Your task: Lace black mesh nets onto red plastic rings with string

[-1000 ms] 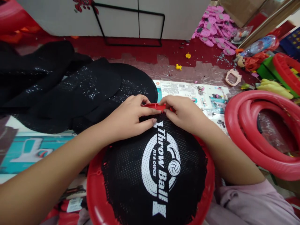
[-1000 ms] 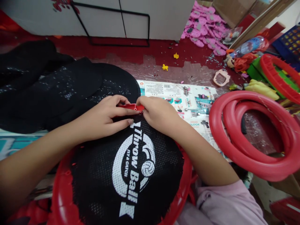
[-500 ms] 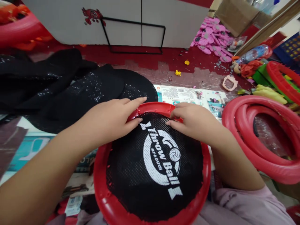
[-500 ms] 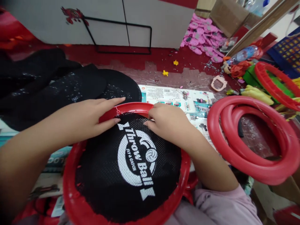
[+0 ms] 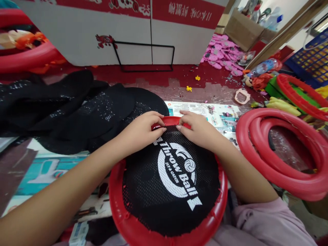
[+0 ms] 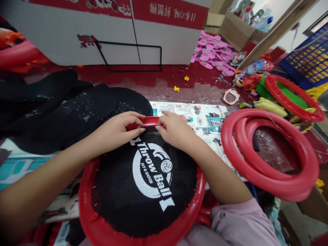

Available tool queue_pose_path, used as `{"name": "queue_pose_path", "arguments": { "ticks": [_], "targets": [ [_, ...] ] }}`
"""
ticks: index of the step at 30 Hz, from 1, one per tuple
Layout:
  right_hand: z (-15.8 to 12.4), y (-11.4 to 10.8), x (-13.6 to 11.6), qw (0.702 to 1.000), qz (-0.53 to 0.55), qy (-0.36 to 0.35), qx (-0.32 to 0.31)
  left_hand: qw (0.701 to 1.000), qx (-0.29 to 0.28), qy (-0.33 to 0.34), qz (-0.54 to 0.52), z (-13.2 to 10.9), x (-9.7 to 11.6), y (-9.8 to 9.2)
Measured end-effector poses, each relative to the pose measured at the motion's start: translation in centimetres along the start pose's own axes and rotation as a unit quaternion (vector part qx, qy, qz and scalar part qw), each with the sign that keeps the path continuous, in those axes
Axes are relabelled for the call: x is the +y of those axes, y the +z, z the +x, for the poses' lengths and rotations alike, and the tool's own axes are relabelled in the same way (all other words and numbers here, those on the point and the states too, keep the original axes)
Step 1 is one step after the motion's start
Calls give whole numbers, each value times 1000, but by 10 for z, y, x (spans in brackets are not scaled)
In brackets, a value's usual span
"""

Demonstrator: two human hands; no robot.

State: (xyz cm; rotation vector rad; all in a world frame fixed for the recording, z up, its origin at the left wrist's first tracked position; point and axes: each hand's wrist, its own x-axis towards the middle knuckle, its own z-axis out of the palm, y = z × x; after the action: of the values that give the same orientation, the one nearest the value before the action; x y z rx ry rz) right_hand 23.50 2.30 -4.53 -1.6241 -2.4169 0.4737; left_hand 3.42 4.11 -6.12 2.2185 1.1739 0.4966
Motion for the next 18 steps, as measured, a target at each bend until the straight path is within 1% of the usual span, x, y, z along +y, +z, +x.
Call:
{"name": "queue_pose_path", "arguments": {
  "ticks": [2,5,10,15,18],
  "targets": [
    [2,-1,1,999,41,11,-34,1000,5,-9,-9,0,-1,0],
    [2,-5,0,997,52,26,-48,1000,0,-14,-19,-1,-2,-1],
    [-2,-8,-6,998,21,36,-56,999,3,-34,-40,-3,-4,1],
    [-5,-6,-12,997,-22,43,-56,998,13,-32,-58,-7,-5,2],
    [-4,-4,-13,997,-36,41,-55,997,10,-50,-56,-8,-4,2]
  ]
}}
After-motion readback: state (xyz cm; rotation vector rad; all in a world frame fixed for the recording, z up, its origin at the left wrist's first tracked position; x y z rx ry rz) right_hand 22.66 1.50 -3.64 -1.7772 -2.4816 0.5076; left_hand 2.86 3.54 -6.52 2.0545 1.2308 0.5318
